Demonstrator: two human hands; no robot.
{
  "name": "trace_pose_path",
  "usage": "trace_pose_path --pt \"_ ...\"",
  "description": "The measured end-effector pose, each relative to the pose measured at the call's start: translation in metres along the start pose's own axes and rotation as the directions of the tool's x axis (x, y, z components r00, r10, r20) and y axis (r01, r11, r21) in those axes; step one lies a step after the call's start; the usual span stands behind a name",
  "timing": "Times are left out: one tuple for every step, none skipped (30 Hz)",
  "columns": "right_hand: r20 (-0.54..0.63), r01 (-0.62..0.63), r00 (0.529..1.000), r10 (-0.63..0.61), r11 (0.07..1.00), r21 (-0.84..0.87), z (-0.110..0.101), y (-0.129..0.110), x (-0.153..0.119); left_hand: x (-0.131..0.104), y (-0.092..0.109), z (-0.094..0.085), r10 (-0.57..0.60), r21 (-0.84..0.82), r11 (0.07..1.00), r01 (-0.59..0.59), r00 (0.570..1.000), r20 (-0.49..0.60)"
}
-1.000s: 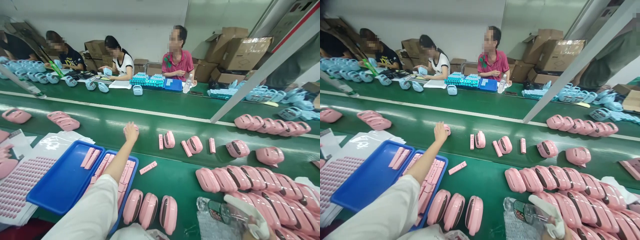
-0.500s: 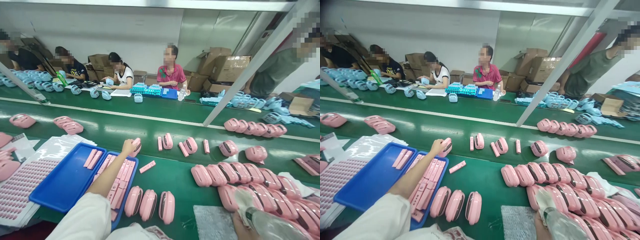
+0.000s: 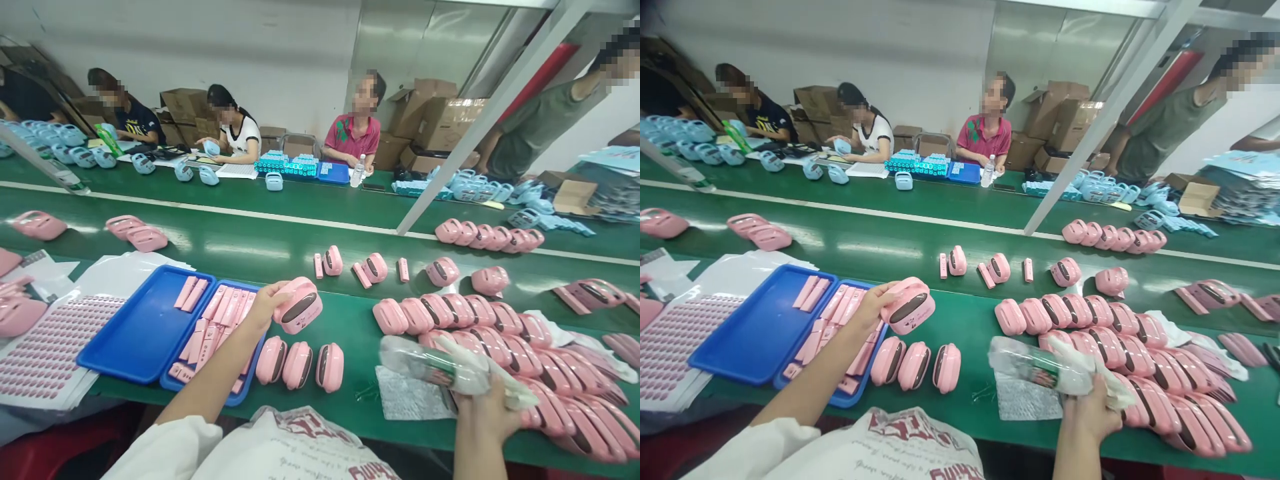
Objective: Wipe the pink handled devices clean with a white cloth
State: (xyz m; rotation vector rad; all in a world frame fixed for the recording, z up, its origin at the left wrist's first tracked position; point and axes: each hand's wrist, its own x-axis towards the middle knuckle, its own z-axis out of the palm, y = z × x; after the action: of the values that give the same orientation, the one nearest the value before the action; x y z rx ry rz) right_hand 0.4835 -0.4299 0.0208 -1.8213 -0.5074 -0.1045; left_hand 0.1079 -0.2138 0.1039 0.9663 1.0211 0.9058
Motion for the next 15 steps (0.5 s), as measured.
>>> trace_pose_path --pt "-0.068 0.014 0.998 -0.017 0.999 -0.044 0.0 -0.003 -0.005 -0.007 0.004 0.002 -0.01 -0.059 0.998 0.011 1.0 0.009" --pt "-0.116 0.036 0.992 -0.047 0.995 -0.091 0.003 -0.005 -0.01 -0.014 0.008 0.004 -0.014 -0.102 0.995 0.016 1.0 0.027" --pt "-0.117 0.087 0.988 -0.103 0.987 -0.135 0.008 -0.007 -0.015 -0.02 0.012 0.006 -0.01 -0.133 0.991 0.017 0.999 0.052" --pt "-0.06 0.164 0.983 -0.176 0.973 -0.163 0.016 -0.008 -0.02 -0.025 0.015 0.008 0.002 -0.156 0.988 0.011 0.996 0.086" --pt "0.036 0.253 0.968 -0.25 0.954 -0.164 0.024 -0.008 -0.025 -0.03 0.018 0.009 0.019 -0.171 0.985 0.001 0.993 0.118" --pt "0.129 0.338 0.938 -0.321 0.929 -0.15 0.032 -0.007 -0.029 -0.034 0.021 0.011 0.036 -0.179 0.984 -0.01 0.989 0.145" --pt "0.222 0.41 0.899 -0.377 0.903 -0.128 0.039 -0.005 -0.034 -0.038 0.024 0.012 0.052 -0.181 0.983 -0.023 0.986 0.159" --pt "0.299 0.461 0.86 -0.413 0.881 -0.11 0.045 -0.004 -0.037 -0.042 0.027 0.013 0.066 -0.182 0.983 -0.037 0.985 0.159" --pt "0.352 0.49 0.832 -0.429 0.866 -0.103 0.047 -0.003 -0.04 -0.045 0.029 0.014 0.072 -0.181 0.983 -0.044 0.986 0.149" --pt "0.381 0.495 0.821 -0.424 0.863 -0.107 0.047 -0.004 -0.041 -0.049 0.032 0.014 0.068 -0.179 0.983 -0.043 0.989 0.133" --pt "0.411 0.489 0.816 -0.406 0.864 -0.116 0.045 -0.007 -0.04 -0.052 0.034 0.014 0.054 -0.177 0.984 -0.033 0.992 0.118" --pt "0.439 0.464 0.821 -0.367 0.876 -0.136 0.042 -0.012 -0.038 -0.055 0.036 0.015 0.038 -0.177 0.984 -0.019 0.994 0.106" --pt "0.459 0.409 0.837 -0.298 0.898 -0.163 0.037 -0.02 -0.035 -0.059 0.039 0.016 0.024 -0.179 0.984 -0.006 0.995 0.099" --pt "0.477 0.336 0.853 -0.212 0.923 -0.19 0.034 -0.03 -0.031 -0.062 0.04 0.017 0.018 -0.182 0.983 0.0 0.995 0.098" --pt "0.481 0.253 0.868 -0.119 0.942 -0.222 0.032 -0.043 -0.026 -0.065 0.042 0.019 0.024 -0.185 0.983 -0.005 0.994 0.103"
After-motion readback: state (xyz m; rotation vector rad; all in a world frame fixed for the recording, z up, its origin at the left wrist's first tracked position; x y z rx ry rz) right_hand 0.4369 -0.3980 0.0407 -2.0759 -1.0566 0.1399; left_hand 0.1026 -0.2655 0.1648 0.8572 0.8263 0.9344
